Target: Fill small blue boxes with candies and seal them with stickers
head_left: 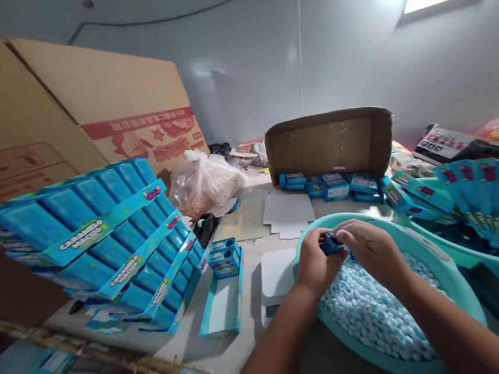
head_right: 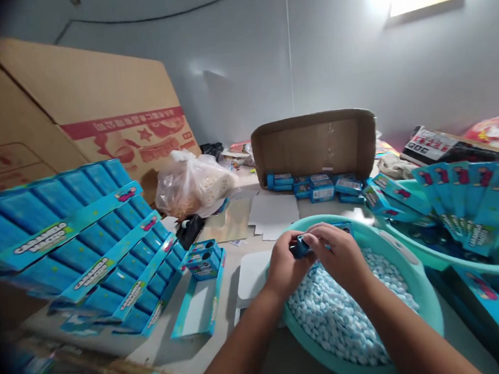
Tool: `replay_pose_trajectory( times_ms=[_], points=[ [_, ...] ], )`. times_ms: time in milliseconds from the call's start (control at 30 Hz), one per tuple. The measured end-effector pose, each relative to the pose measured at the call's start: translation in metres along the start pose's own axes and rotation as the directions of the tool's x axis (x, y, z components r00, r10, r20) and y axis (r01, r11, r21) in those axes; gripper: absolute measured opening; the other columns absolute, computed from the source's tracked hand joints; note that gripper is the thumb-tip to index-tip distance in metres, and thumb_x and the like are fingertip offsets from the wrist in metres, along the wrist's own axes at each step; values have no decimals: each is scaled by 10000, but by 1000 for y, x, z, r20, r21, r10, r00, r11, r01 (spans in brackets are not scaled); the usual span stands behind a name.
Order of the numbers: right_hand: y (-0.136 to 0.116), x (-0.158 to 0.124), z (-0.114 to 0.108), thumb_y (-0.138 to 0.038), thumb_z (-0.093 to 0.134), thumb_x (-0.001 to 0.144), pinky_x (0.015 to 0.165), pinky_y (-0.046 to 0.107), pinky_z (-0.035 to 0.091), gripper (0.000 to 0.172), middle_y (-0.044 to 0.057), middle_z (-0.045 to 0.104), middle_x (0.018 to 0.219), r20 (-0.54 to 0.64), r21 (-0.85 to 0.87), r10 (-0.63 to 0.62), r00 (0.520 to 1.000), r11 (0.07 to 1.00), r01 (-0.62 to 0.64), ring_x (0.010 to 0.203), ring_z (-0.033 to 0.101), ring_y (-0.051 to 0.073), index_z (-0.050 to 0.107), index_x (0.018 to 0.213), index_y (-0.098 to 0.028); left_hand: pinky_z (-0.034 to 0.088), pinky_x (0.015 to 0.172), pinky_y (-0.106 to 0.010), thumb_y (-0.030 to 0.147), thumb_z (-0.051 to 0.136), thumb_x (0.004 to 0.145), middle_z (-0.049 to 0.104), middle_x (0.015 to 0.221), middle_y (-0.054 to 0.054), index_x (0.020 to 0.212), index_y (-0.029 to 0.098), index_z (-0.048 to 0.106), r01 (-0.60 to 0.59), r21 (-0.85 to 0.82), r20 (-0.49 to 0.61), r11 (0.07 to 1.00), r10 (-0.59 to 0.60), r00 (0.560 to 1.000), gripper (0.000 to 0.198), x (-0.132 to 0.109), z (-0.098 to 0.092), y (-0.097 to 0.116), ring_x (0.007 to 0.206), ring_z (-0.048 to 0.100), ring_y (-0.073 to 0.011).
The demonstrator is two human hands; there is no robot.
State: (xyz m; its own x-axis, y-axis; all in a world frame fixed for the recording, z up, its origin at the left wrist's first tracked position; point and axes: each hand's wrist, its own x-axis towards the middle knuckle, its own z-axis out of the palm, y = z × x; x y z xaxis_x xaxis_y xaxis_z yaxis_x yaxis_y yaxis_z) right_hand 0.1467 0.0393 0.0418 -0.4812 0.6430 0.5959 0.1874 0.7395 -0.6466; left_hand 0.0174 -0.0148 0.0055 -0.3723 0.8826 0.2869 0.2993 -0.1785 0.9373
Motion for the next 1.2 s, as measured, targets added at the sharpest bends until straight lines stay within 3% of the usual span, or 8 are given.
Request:
replay_pose_trajectory(
  times_ms=[100,200,300,467,633,833,1067,1200],
  points=[
    [5,2,-4,-370,382,1019,809,325,499,402,84,690,906,-81,-19,8,997,1000,-9,880,644,217,669,798,-195,516,869,-340,160,769,633,696,1042,-59,1045,198,650,17,6,-3,1000,-17,1000,431,0,0,-1,943,655,-200],
    [15,4,-5,-367,438,983,765,336,485,360,85,663,839,-164,-167,122,979,975,-150,819,626,228,650,746,-196,507,890,-353,179,771,642,689,1040,-69,1050,191,643,31,18,-29,999,-31,999,428,0,-1,1,960,651,-208],
    [23,5,-3,-297,514,930,719,327,473,263,76,652,811,-112,-252,197,974,942,-220,766,606,218,653,733,-192,497,906,-362,209,750,679,685,1028,-75,1050,185,633,49,26,-68,998,-47,997,390,0,-3,2,976,646,-215],
    [22,3,2,-210,535,914,718,315,458,209,73,644,825,-91,-300,171,981,935,-191,765,597,204,692,781,-172,497,903,-367,236,749,685,686,1033,-78,1066,185,624,69,36,-80,997,-66,995,404,-1,-5,1,985,649,-225],
    [22,3,3,-237,553,913,701,319,470,218,74,634,814,-101,-219,189,977,954,-207,755,591,204,714,782,-170,511,872,-347,217,737,695,690,1021,-75,1065,183,618,56,54,-53,997,-54,997,391,-1,-5,0,952,662,-210],
    [16,5,9,-211,585,904,786,354,450,205,52,663,786,-48,-169,75,996,982,-82,801,585,208,704,737,-194,518,853,-345,250,755,701,693,1004,-76,1043,184,620,69,46,-22,997,-68,997,373,-1,-6,2,941,668,-217],
    [7,5,17,-232,571,909,748,349,470,227,47,690,752,-41,-92,76,996,993,-80,778,598,210,727,746,-207,514,870,-372,264,750,712,692,1006,-74,1029,191,621,79,13,3,997,-79,997,350,0,-9,-1,939,662,-225],
    [4,5,13,-393,601,911,771,364,512,271,73,742,819,-71,141,118,990,984,-107,791,658,222,762,804,-203,524,881,-378,296,752,729,689,1013,-77,1060,195,613,11,7,-42,1000,-11,999,372,-3,-8,-2,964,668,-232]
  ],
)
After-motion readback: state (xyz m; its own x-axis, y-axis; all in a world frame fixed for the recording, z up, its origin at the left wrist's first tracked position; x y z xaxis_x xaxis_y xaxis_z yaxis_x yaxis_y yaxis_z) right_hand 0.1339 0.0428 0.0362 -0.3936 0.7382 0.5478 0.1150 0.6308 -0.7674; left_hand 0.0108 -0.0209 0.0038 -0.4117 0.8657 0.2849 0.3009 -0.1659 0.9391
